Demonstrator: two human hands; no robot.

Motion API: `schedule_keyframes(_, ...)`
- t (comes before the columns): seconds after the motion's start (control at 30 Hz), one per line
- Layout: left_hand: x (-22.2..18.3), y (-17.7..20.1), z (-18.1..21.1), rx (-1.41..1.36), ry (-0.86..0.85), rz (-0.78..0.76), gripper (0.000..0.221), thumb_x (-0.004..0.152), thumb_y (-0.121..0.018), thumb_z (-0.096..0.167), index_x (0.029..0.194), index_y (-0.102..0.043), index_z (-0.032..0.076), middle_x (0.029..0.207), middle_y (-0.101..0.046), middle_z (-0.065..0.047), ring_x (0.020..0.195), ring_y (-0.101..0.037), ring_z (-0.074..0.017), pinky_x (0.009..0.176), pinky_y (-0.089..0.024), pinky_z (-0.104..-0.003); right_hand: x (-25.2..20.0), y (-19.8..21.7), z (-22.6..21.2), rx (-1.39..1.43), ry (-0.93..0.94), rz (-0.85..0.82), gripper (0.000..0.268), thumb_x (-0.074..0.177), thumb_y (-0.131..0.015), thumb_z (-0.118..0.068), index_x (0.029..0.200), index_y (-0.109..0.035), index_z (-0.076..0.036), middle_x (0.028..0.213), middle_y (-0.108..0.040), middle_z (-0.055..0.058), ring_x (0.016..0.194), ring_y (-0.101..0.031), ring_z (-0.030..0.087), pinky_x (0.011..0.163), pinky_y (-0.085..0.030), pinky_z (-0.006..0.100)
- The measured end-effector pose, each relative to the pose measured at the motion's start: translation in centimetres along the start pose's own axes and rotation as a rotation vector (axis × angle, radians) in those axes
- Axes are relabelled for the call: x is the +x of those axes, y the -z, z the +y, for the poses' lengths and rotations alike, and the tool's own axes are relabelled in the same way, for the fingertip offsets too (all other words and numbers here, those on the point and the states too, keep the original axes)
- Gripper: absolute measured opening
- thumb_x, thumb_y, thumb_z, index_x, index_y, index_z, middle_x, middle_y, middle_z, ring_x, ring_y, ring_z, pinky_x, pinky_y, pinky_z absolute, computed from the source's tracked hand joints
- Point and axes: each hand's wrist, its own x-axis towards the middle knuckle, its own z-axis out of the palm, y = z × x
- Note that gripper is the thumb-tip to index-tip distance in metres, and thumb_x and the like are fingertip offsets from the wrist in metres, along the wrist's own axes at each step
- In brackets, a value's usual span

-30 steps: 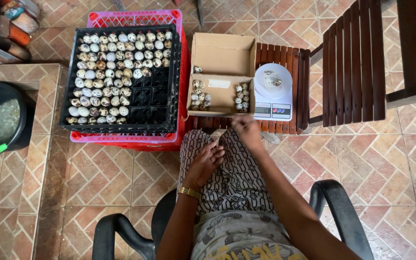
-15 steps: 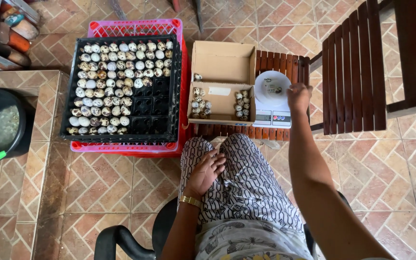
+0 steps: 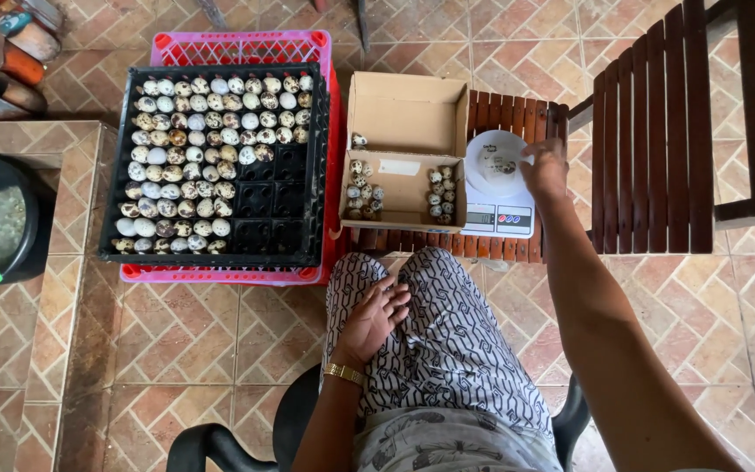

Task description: Weighing individual quail eggs on a digital scale and sorting them into a cardboard box for packing.

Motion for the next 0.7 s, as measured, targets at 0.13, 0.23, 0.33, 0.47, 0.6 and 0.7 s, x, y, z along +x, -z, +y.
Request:
schedule_keyframes(0.13,0.3,0.5,-0.4,-0.008,0.0,0.005,0.061,0.101,-0.059,0.043,0.152,-0.043,0.013,0.147,-0.048,-0.015,0.135,-0.049,-0.0256,0.114,-0.04,-0.044,-0.2,-0.9,-1.8,-0.185,0.097,-0.018,0.021,0.095,-0.076,-0.02,0.116,-0.074,-0.016,0.124,-0.046,0.007,0.119,-0.051,0.033,0.098,-0.048,0.048)
schedule_keyframes(0.23,0.3,0.7,-0.5,0.003,-0.003,-0.012,0.064,0.102,-0.059,0.044,0.154,-0.041,0.013,0.15,-0.045,-0.016,0.137,-0.048,-0.026,0.114,-0.04,-0.044,0.3,-2.0,-2.1,-0.276,0.083,-0.078,0.018,0.102,-0.067,-0.022,0.117,-0.074,-0.016,0.123,-0.046,0.009,0.122,-0.049,0.029,0.101,-0.046,0.047)
schedule_keyframes(0.33,0.2,0.4,-0.2,0.006,0.0,-0.002,0.065,0.102,-0.058,0.044,0.155,-0.039,0.012,0.149,-0.046,-0.016,0.135,-0.049,-0.0256,0.113,-0.041,-0.043,2.8,-5.5,0.5,-0.375,0.075,-0.101,0.023,0.097,-0.071,-0.025,0.12,-0.071,-0.022,0.126,-0.041,0.004,0.124,-0.045,0.031,0.102,-0.043,0.049)
schedule_keyframes(0.47,0.2,0.3,-0.2,0.011,0.006,-0.006,0.066,0.102,-0.058,0.046,0.155,-0.038,0.013,0.15,-0.045,-0.016,0.137,-0.048,-0.0261,0.114,-0.04,-0.043,3.3,-6.4,0.8,-0.474,0.071,-0.159,0.024,0.097,-0.069,-0.029,0.121,-0.071,-0.025,0.127,-0.042,0.004,0.125,-0.043,0.03,0.099,-0.043,0.046)
schedule_keyframes(0.6,0.2,0.4,-0.2,0.007,0.005,-0.015,0.067,0.102,-0.059,0.046,0.156,-0.038,0.013,0.152,-0.043,-0.017,0.14,-0.045,-0.0276,0.115,-0.039,-0.044,4.4,-7.5,1.5,-0.513,0.041,-0.22,0.024,0.098,-0.067,-0.034,0.121,-0.071,-0.025,0.126,-0.045,0.005,0.125,-0.044,0.031,0.097,-0.045,0.048)
schedule_keyframes(0.7,0.3,0.7,-0.4,0.014,0.012,-0.022,0.069,0.101,-0.06,0.048,0.156,-0.037,0.014,0.151,-0.044,-0.016,0.14,-0.046,-0.0274,0.115,-0.039,-0.044,5.0,-7.8,1.4,-0.493,0.023,-0.28,0.026,0.097,-0.067,-0.031,0.121,-0.072,-0.022,0.131,-0.043,0.01,0.123,-0.047,0.035,0.095,-0.048,0.049)
